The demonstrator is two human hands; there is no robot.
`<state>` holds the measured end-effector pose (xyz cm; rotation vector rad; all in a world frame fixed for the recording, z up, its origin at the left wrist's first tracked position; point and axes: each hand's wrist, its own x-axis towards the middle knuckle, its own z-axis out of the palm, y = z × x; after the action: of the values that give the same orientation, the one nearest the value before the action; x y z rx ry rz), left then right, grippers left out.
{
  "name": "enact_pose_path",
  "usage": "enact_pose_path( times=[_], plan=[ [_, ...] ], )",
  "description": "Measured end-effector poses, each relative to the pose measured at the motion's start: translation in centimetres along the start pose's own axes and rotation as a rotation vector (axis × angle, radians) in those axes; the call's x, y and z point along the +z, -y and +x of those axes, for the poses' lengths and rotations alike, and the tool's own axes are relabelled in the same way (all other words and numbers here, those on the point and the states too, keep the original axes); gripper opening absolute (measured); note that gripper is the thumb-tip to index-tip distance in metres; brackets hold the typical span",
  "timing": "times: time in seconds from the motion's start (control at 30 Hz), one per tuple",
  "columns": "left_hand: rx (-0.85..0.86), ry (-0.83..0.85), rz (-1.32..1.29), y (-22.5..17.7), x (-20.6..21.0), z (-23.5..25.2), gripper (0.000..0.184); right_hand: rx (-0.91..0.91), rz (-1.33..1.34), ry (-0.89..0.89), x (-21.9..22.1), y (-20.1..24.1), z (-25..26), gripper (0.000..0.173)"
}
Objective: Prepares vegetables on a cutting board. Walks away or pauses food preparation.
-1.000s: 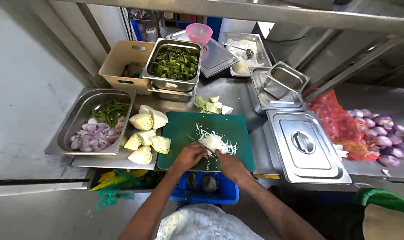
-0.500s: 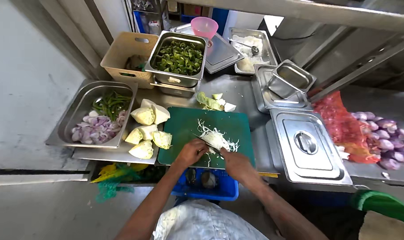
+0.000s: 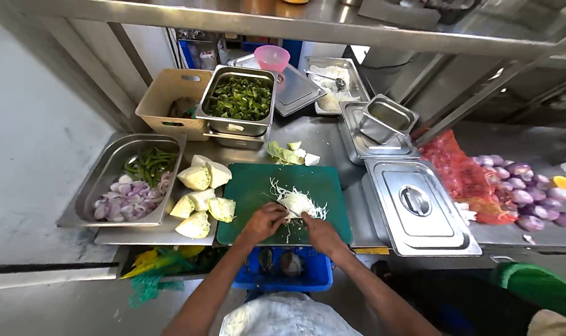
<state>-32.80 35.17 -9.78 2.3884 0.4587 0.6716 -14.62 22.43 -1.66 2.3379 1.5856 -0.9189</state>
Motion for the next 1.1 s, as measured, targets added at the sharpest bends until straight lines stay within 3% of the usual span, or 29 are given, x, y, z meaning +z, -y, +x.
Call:
enact_pose_path(
  times=[0.13,0.33,0.5,0.7,0.83,1.0,1.1],
  plan=[
    [0.034,0.073,0.051,0.1,-0.2,0.9,0.016,0.042,0.011,0.065,0.3,0.2,0.1,0.055],
    [0.080,0.160,0.089,-0.1,-0.6,1.8,0.015,0.095,-0.112,0.076,-4.7,1.0,-3.6,0.041],
    [0.078,0.280,0.094,-0.4,-0.9,3.1,0.012,0.048,0.011,0.064,-0.6,-0.2,0.3,0.038],
    [0.151,0.306,0.100,0.0,-1.0,4.0,0.010,0.066,-0.077,0.075,-4.9,-0.8,-3.0,0.034],
    [0.109,0.375,0.111,-0.5,-1.0,4.4,0.013,0.066,0.044,0.081,-0.9,-0.7,0.1,0.040],
    [0.135,0.349,0.118,0.1,-0.5,4.5,0.014,0.041,-0.019,0.114,-4.2,-2.0,-1.9,0.034],
    [0.053,0.385,0.126,-0.5,-0.6,4.0,0.016,0.033,0.078,0.121,-1.8,-1.8,-1.2,0.049]
  ],
)
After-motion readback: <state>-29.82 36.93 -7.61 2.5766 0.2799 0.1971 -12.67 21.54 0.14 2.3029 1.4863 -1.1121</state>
